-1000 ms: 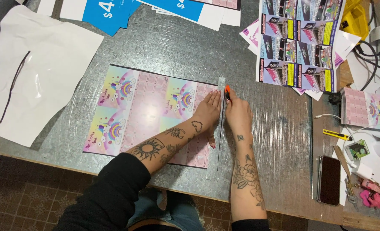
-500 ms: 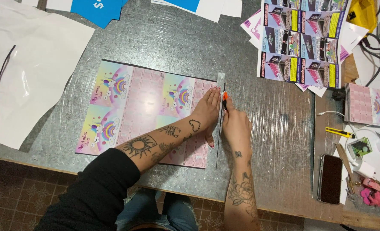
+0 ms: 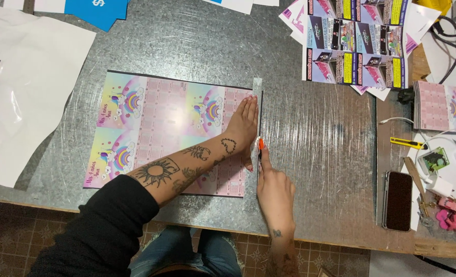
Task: Cutting printed sheets of paper into smaller sections using a ruler and a utility knife on a workbench.
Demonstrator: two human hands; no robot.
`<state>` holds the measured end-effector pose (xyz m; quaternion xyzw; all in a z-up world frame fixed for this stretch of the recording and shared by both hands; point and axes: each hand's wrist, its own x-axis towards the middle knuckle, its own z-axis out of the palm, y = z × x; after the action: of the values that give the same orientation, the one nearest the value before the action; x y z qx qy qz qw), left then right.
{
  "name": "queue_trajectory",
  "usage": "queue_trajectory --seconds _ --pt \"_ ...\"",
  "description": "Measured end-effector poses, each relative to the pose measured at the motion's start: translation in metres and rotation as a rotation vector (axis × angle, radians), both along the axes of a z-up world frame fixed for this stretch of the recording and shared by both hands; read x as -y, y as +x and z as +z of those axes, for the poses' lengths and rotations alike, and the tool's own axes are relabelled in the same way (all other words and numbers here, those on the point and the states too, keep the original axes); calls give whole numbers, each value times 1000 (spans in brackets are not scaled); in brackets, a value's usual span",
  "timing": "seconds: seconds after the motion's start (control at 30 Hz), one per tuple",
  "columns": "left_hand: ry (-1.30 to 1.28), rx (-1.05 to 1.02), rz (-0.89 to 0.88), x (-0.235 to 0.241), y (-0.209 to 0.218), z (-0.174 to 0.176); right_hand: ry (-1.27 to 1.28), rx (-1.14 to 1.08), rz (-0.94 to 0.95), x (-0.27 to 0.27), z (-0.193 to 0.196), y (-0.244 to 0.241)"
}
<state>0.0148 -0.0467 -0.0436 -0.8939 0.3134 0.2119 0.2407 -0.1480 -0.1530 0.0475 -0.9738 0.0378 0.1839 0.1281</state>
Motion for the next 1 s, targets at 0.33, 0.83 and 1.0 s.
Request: queue_trajectory --seconds 0.33,0.83,1.0 --pt "37 9 0 3 -2 -4 -79 -81 -51 27 -33 -105" --pt "7 -82 14 3 2 6 -262 -724 -58 15 7 -154" --pt "-6 -64 -12 -1 2 17 12 54 -250 67 9 -153"
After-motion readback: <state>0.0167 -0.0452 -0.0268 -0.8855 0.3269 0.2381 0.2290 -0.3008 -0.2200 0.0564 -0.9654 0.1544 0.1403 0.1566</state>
